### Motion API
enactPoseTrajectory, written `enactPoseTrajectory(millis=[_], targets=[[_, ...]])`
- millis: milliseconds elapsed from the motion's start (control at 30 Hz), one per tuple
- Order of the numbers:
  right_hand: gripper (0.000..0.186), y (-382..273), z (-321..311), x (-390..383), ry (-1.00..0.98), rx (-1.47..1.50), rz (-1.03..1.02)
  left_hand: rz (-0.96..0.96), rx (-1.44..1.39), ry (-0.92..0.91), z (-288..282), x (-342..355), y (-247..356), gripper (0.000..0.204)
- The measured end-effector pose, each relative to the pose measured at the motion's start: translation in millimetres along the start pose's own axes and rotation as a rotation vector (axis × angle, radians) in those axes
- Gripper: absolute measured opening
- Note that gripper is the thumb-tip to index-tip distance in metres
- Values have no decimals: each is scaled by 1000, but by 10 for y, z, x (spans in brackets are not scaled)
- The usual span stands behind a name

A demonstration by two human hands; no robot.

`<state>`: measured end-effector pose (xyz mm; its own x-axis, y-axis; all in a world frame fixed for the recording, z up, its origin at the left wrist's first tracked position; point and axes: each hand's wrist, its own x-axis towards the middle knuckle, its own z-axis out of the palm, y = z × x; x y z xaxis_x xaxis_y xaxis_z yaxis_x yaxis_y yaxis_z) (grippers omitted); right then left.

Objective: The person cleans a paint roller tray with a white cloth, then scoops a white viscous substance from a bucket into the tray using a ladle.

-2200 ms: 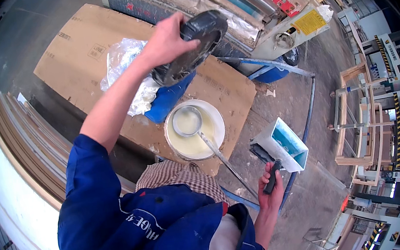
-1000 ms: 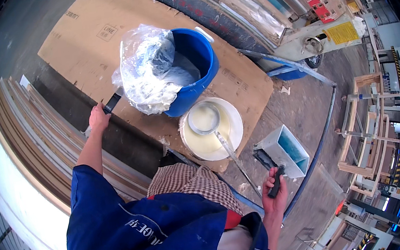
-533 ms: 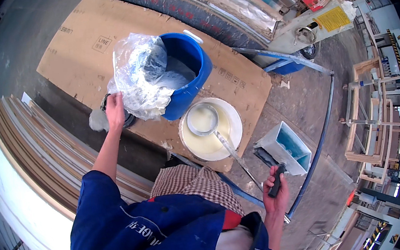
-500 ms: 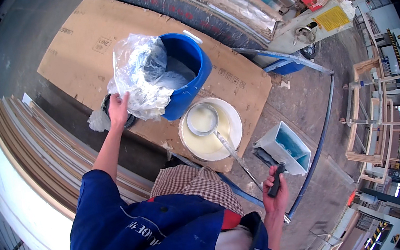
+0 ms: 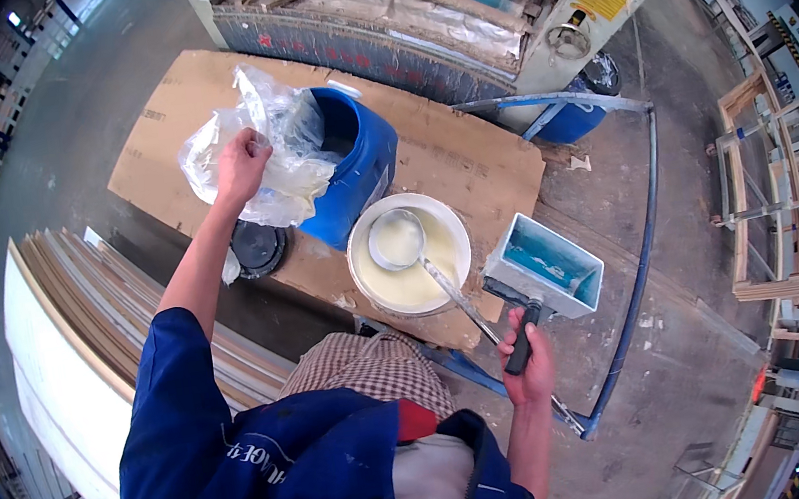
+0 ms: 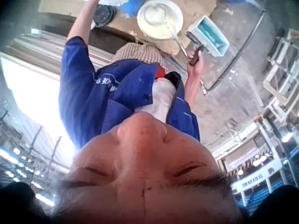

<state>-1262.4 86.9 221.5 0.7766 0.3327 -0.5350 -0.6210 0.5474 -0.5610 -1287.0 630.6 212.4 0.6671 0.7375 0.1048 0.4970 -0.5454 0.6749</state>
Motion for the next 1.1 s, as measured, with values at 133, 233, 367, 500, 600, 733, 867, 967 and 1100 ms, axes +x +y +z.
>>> enactPoseTrajectory(millis=[133,233,367,500,600,733,867,967,1100], targets=[[37,90,-106,75,-28,-32,-6,113,0,-35,109,-135,426,18],[36,137,-10,36,-9,-14,-2,301,-14,21,539,-313,420,14],[36,183,99,97,-38,-13,-17,425,0,-52,976,-840,525,22],[33,344,533,270,-42,-13,-23,487,-68,-111,987,-1099,234,23],[30,413,1022,525,-72,-58,-21,431,-120,-138,1002,-1263,66,24],[23,567,1293,1137,-145,-39,-22,374,-231,-197,914,-1323,51,30],[22,889,1757,1571,-18,-413,-160,263,-256,-302,830,-1265,45,33],[24,1102,2019,1868,0,-515,-239,248,-257,-346,770,-1193,27,36],[31,1403,2347,2239,-10,-615,-313,258,-250,-367,789,-1191,-3,38]])
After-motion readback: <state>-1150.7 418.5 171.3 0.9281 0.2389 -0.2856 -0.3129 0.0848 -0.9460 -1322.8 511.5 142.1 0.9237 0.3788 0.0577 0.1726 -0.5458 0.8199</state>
